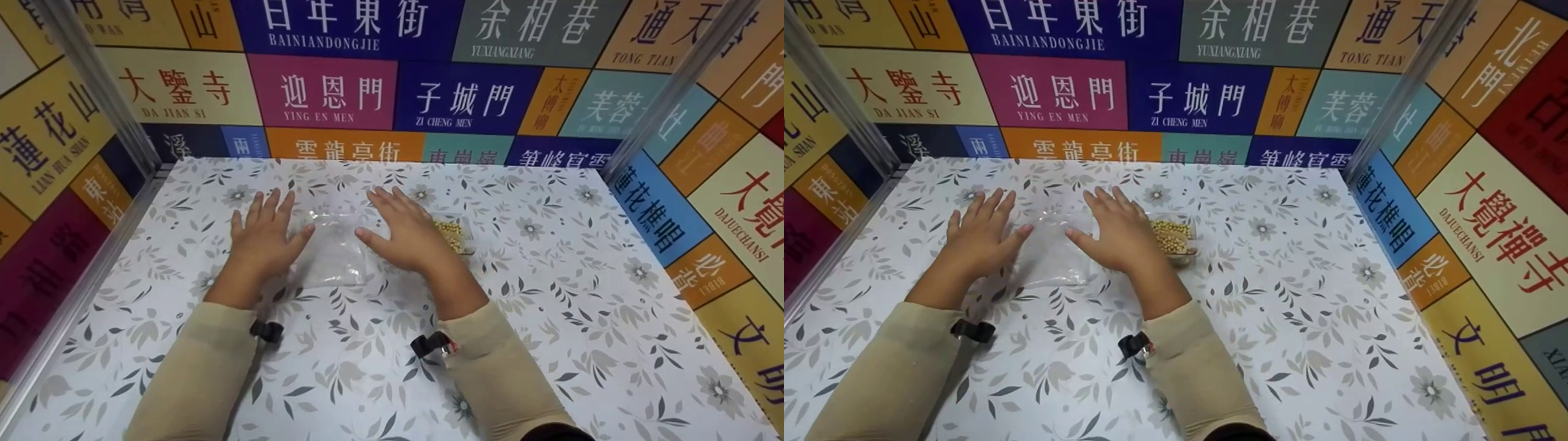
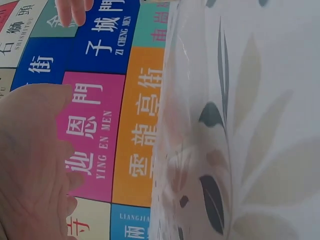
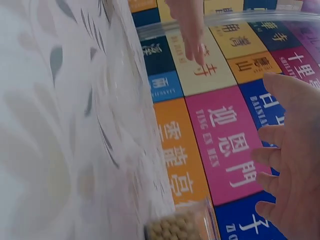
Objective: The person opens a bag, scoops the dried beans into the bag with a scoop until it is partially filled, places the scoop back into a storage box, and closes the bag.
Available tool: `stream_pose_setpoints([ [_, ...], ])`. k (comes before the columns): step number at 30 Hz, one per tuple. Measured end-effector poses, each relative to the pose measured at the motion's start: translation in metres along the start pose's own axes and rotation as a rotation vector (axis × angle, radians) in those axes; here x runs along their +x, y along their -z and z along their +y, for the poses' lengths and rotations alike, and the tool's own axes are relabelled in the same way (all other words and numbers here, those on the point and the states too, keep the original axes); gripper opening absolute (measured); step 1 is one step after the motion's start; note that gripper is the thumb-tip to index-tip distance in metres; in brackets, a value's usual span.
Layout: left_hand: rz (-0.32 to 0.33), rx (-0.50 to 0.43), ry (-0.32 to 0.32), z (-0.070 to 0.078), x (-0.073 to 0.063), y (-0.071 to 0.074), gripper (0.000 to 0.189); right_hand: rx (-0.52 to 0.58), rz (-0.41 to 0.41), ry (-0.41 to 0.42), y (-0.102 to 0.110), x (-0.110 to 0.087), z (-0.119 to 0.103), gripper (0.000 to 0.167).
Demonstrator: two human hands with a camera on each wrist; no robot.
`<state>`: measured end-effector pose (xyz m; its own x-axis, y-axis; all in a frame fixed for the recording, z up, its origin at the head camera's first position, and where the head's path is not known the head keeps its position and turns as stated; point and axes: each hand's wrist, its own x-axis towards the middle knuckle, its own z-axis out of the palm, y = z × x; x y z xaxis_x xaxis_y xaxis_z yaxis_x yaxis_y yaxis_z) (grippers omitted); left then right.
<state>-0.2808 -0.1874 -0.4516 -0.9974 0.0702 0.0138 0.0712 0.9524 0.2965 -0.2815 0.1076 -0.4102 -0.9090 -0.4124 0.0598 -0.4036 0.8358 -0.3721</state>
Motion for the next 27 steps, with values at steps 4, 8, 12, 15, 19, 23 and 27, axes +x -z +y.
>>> stream_pose_setpoints([
  [4,-0.005,-0.006,-0.005,-0.007,-0.002,0.003,0.097,0.015,-0.012,0.027,-0.009,0.005,-0.012,0.089],
  [8,-0.018,-0.025,-0.005,-0.011,-0.003,0.005,0.097,0.034,-0.025,0.022,-0.015,0.008,-0.017,0.089],
  [12,-0.082,-0.075,0.000,-0.010,-0.003,0.004,0.101,0.073,-0.057,-0.001,-0.020,0.008,-0.018,0.087],
  [15,-0.150,-0.097,0.007,-0.010,-0.004,0.002,0.104,0.113,-0.087,-0.014,-0.026,0.009,-0.018,0.086],
  [19,-0.240,-0.151,0.033,-0.009,-0.004,-0.002,0.101,0.136,-0.132,-0.037,-0.034,0.011,-0.017,0.088],
  [23,-0.331,-0.211,0.062,-0.008,-0.004,-0.003,0.100,0.144,-0.179,-0.037,-0.044,0.013,-0.014,0.089],
  [27,-0.387,-0.251,0.077,-0.007,-0.004,-0.004,0.100,0.170,-0.221,-0.045,-0.051,0.016,-0.011,0.088],
])
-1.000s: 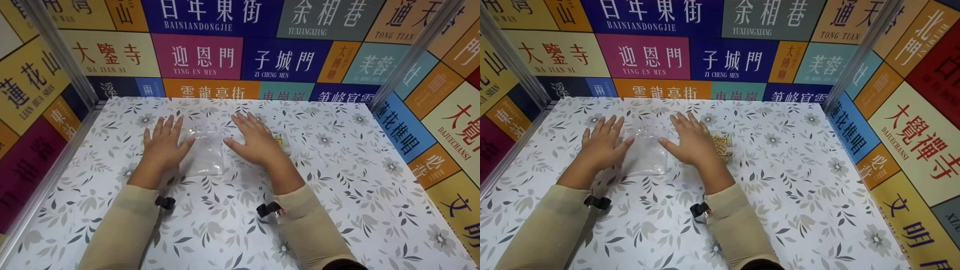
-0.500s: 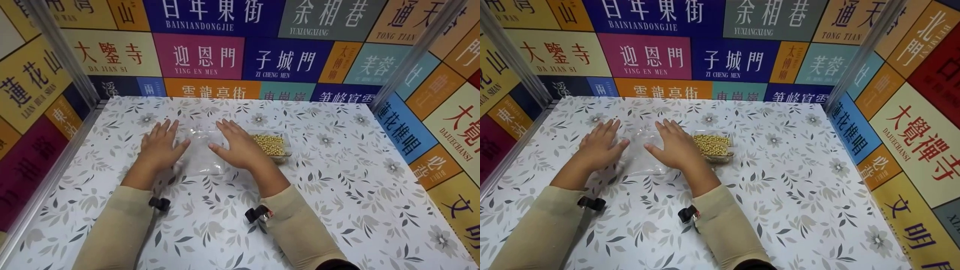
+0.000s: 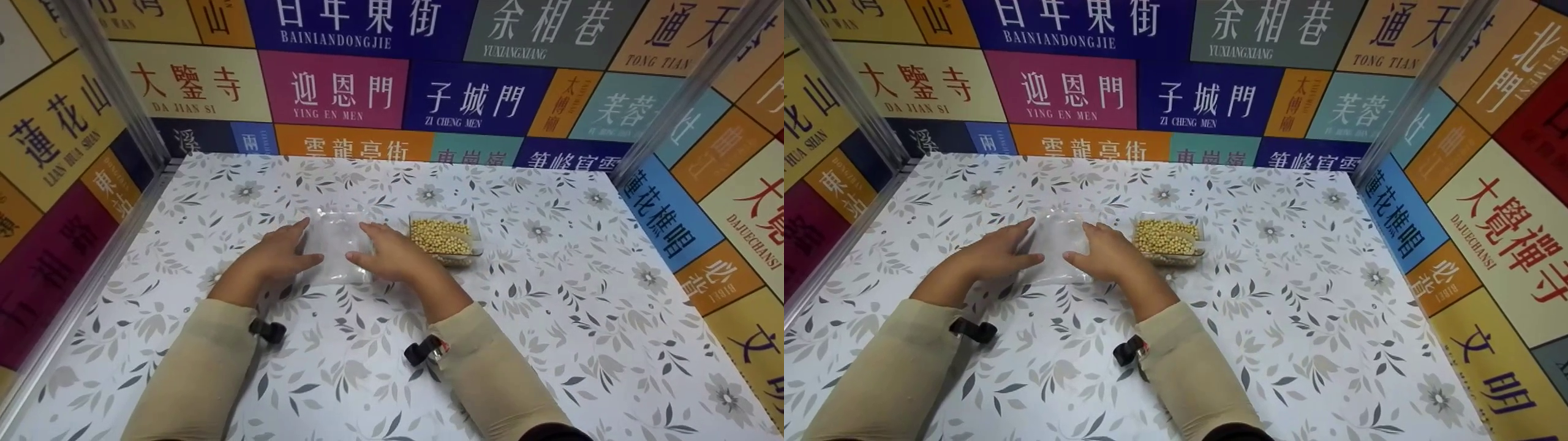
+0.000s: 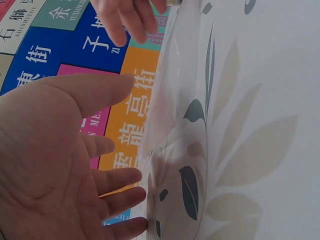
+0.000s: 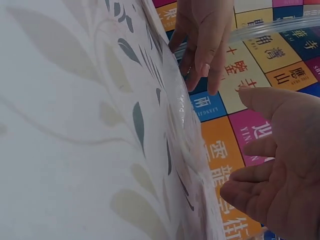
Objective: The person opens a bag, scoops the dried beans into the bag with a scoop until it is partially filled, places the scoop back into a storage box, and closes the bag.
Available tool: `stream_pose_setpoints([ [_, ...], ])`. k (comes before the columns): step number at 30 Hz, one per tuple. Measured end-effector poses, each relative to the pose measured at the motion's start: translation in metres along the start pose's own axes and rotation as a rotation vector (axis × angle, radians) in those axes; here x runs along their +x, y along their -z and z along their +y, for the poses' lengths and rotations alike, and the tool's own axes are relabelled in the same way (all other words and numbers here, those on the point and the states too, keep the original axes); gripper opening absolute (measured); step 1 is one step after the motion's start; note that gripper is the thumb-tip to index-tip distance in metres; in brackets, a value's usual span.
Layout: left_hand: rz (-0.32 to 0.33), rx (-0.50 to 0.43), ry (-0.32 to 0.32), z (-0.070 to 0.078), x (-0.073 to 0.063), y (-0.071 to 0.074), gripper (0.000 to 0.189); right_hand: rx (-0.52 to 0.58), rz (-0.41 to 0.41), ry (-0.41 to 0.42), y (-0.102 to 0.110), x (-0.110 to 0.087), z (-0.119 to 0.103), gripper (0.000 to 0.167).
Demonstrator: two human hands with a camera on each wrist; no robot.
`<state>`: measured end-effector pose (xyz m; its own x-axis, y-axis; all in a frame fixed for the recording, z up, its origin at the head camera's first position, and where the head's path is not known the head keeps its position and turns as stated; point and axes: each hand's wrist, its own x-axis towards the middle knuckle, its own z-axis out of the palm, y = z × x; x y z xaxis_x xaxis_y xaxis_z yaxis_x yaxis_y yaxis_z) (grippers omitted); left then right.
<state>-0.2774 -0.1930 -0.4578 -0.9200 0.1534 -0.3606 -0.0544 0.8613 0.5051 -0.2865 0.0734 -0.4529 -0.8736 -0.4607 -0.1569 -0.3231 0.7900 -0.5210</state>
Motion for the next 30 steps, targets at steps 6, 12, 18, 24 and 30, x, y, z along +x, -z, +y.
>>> stream_pose_setpoints([
  [6,-0.051,-0.050,0.020,0.000,0.003,0.000,0.101,0.030,-0.061,-0.012,-0.006,0.002,0.004,0.083],
  [12,-0.053,-0.046,0.016,0.002,0.005,0.000,0.109,0.013,-0.071,-0.016,-0.009,0.003,0.003,0.079],
  [18,-0.060,-0.035,0.035,0.003,0.005,0.000,0.112,-0.026,-0.065,0.000,-0.011,0.003,0.005,0.081],
  [24,-0.048,-0.015,0.004,0.003,0.003,0.000,0.110,0.030,-0.025,-0.030,-0.014,0.003,0.006,0.086],
  [30,-0.023,-0.064,-0.002,0.002,0.004,-0.001,0.110,0.119,0.022,-0.054,-0.013,0.009,0.007,0.081],
])
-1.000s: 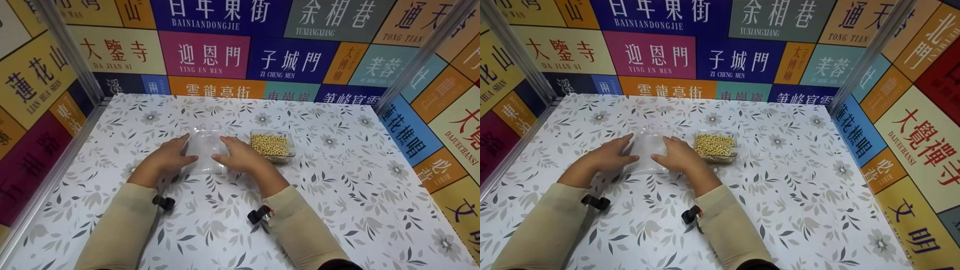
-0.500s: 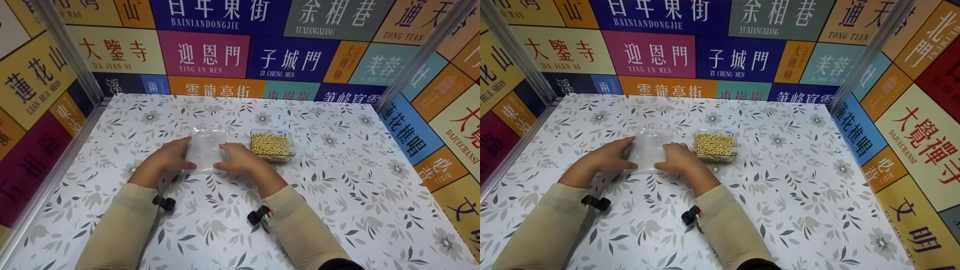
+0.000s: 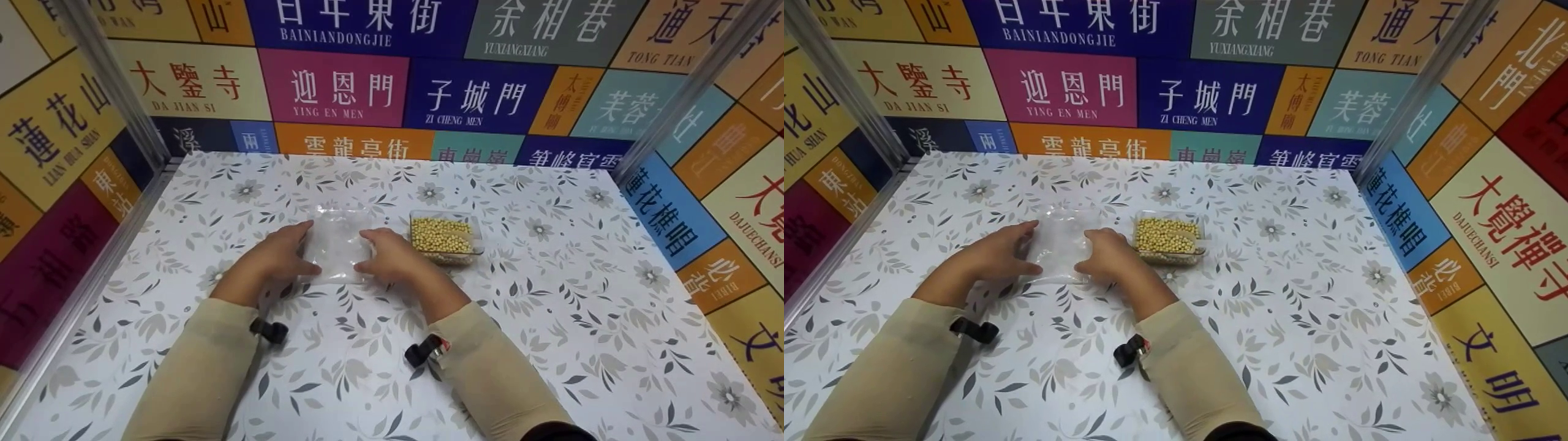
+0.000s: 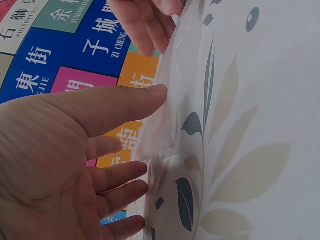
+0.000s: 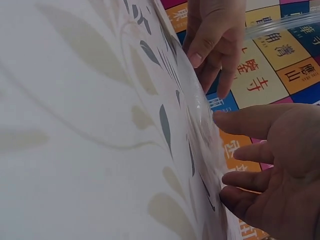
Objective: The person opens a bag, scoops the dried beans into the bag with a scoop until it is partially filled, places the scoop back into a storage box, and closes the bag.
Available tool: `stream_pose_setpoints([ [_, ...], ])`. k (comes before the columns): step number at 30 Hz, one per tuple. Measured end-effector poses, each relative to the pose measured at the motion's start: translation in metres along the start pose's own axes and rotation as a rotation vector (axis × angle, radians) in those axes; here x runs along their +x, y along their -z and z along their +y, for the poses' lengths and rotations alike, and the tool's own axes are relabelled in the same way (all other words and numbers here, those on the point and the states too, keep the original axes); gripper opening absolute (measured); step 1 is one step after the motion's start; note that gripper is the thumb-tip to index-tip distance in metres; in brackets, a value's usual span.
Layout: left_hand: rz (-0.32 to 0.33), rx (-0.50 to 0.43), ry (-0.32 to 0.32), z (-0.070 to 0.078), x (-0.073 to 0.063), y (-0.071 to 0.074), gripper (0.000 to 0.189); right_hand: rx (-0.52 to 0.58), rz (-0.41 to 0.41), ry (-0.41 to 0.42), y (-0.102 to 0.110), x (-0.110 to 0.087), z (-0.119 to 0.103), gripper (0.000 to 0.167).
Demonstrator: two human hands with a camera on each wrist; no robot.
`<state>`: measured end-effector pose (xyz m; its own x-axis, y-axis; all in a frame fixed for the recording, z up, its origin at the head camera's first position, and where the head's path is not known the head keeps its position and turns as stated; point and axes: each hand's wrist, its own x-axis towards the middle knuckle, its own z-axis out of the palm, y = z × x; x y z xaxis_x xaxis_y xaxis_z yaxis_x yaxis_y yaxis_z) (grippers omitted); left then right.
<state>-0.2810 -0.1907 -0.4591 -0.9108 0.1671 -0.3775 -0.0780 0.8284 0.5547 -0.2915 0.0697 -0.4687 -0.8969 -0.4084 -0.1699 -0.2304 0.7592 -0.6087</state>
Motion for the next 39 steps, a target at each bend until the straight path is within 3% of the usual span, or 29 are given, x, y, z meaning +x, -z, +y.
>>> stream_pose_setpoints([
  [7,0.078,-0.068,-0.070,-0.005,0.005,0.003,0.101,0.271,0.049,-0.078,0.006,-0.001,-0.006,0.077],
  [11,0.147,-0.154,-0.064,-0.007,0.005,0.006,0.090,0.435,0.130,-0.082,0.008,-0.002,-0.009,0.076],
  [15,0.232,-0.252,-0.049,-0.007,0.003,0.008,0.076,0.511,0.213,-0.090,0.011,-0.003,-0.011,0.068],
  [23,0.421,-0.414,-0.035,-0.002,-0.001,0.010,0.041,0.631,0.358,-0.064,0.014,-0.005,-0.010,0.035],
  [28,0.416,-0.517,-0.011,0.001,-0.003,0.012,0.029,0.696,0.401,-0.067,0.014,-0.004,-0.010,0.025],
  [39,0.392,-0.734,-0.022,0.014,-0.001,0.010,0.024,0.696,0.434,-0.066,0.026,-0.011,-0.005,0.021],
])
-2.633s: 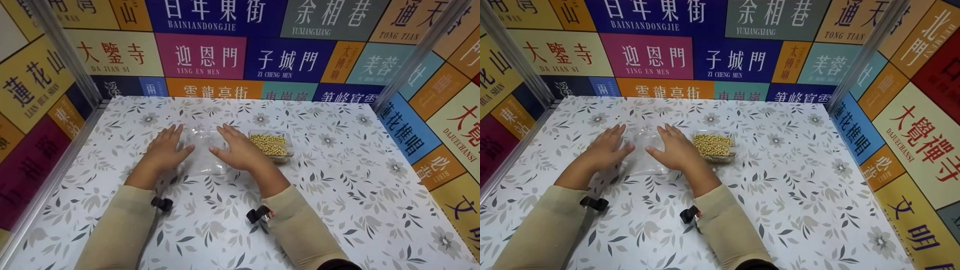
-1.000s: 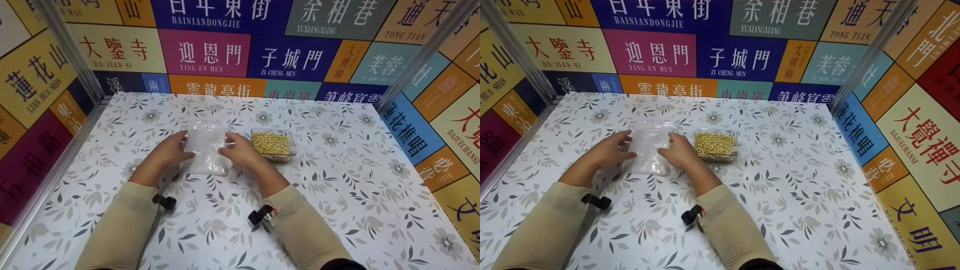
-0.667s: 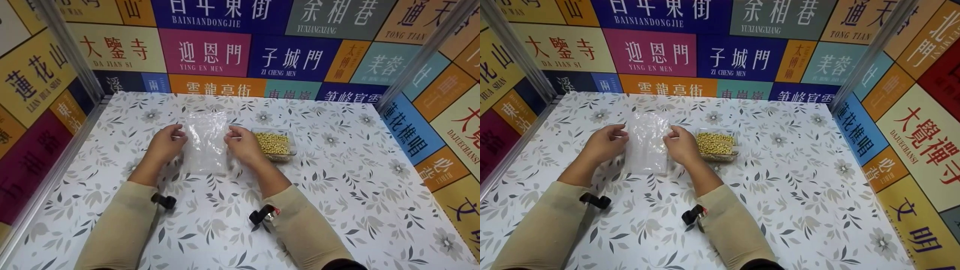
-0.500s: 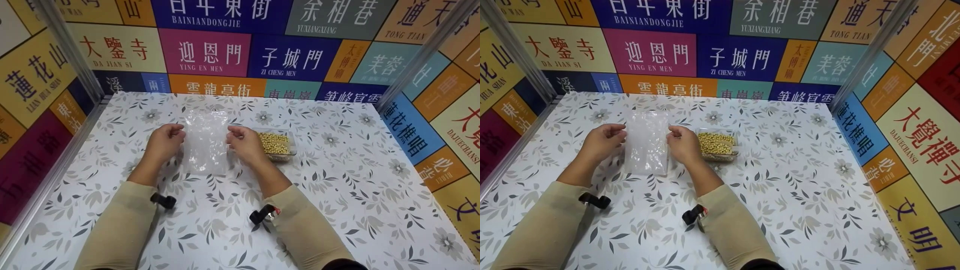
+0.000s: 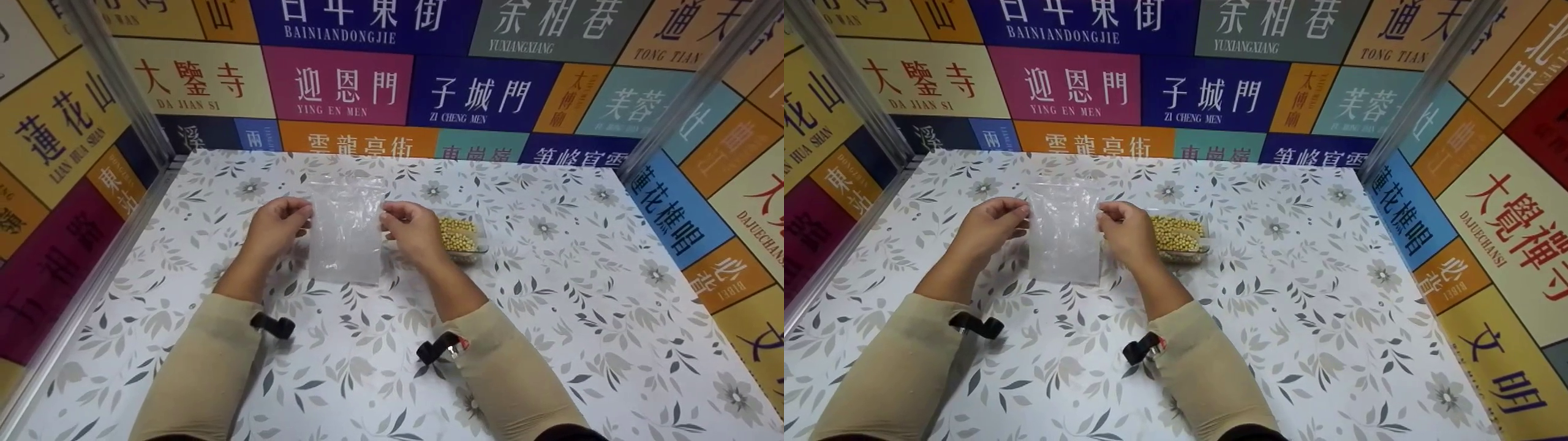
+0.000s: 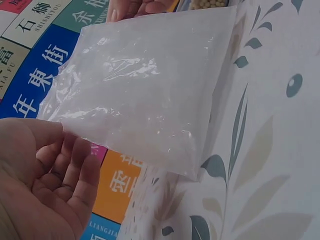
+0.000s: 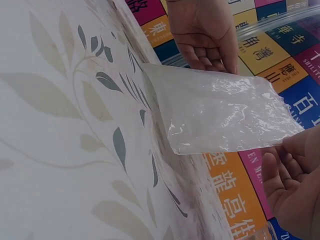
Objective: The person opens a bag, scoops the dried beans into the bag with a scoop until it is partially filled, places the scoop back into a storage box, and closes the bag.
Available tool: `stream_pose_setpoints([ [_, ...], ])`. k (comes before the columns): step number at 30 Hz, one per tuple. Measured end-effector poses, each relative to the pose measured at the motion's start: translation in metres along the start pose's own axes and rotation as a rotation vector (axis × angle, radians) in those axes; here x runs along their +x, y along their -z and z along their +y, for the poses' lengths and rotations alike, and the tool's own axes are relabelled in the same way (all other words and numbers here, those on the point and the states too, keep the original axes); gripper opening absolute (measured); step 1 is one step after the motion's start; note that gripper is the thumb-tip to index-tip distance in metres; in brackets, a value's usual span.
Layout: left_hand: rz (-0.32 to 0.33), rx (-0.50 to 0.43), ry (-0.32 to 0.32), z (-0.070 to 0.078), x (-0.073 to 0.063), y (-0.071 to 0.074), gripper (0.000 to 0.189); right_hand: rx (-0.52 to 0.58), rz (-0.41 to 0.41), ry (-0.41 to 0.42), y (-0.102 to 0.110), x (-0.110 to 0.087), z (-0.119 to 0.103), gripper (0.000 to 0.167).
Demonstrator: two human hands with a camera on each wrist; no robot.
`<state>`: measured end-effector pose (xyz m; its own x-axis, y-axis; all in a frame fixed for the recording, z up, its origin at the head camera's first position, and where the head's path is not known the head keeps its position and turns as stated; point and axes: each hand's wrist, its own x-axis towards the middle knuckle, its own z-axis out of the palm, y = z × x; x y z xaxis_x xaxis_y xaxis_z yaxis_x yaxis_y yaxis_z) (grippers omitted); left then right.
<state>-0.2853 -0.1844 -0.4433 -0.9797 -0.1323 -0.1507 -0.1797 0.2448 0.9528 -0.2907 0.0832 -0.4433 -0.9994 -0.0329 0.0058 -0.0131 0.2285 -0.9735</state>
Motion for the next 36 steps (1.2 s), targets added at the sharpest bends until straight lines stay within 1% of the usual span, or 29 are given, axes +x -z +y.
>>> stream_pose_setpoints([
  [2,-0.006,-0.020,-0.010,0.002,0.001,-0.004,0.025,0.000,0.002,-0.005,0.005,0.000,-0.002,0.020],
  [6,-0.013,-0.016,-0.030,0.007,0.002,-0.014,0.025,-0.020,0.010,-0.037,0.020,0.000,-0.003,0.020],
  [10,-0.029,-0.010,-0.049,0.013,0.001,-0.030,0.022,-0.027,0.030,-0.044,0.039,-0.002,-0.002,0.019],
  [13,-0.047,-0.024,-0.084,0.018,-0.001,-0.043,0.020,-0.012,0.045,-0.006,0.052,-0.004,0.000,0.020],
  [17,-0.050,-0.071,-0.149,0.027,-0.003,-0.060,0.019,0.013,0.046,0.048,0.069,-0.008,0.002,0.022],
  [19,-0.051,-0.087,-0.178,0.031,-0.003,-0.068,0.018,0.029,0.044,0.058,0.078,-0.010,0.003,0.023],
  [21,-0.052,-0.089,-0.192,0.034,-0.003,-0.075,0.018,0.034,0.040,0.063,0.086,-0.012,0.004,0.025],
  [24,-0.057,-0.078,-0.193,0.039,-0.002,-0.087,0.019,0.046,0.043,0.058,0.097,-0.013,0.006,0.025],
  [29,-0.041,-0.096,-0.158,0.045,0.001,-0.102,0.024,0.050,0.057,0.036,0.108,-0.012,0.011,0.023],
  [32,-0.022,-0.119,-0.153,0.046,0.002,-0.107,0.026,0.051,0.048,0.038,0.109,-0.012,0.012,0.024],
  [36,0.003,-0.119,-0.166,0.042,0.001,-0.108,0.024,0.067,0.022,0.079,0.109,-0.015,0.012,0.025],
])
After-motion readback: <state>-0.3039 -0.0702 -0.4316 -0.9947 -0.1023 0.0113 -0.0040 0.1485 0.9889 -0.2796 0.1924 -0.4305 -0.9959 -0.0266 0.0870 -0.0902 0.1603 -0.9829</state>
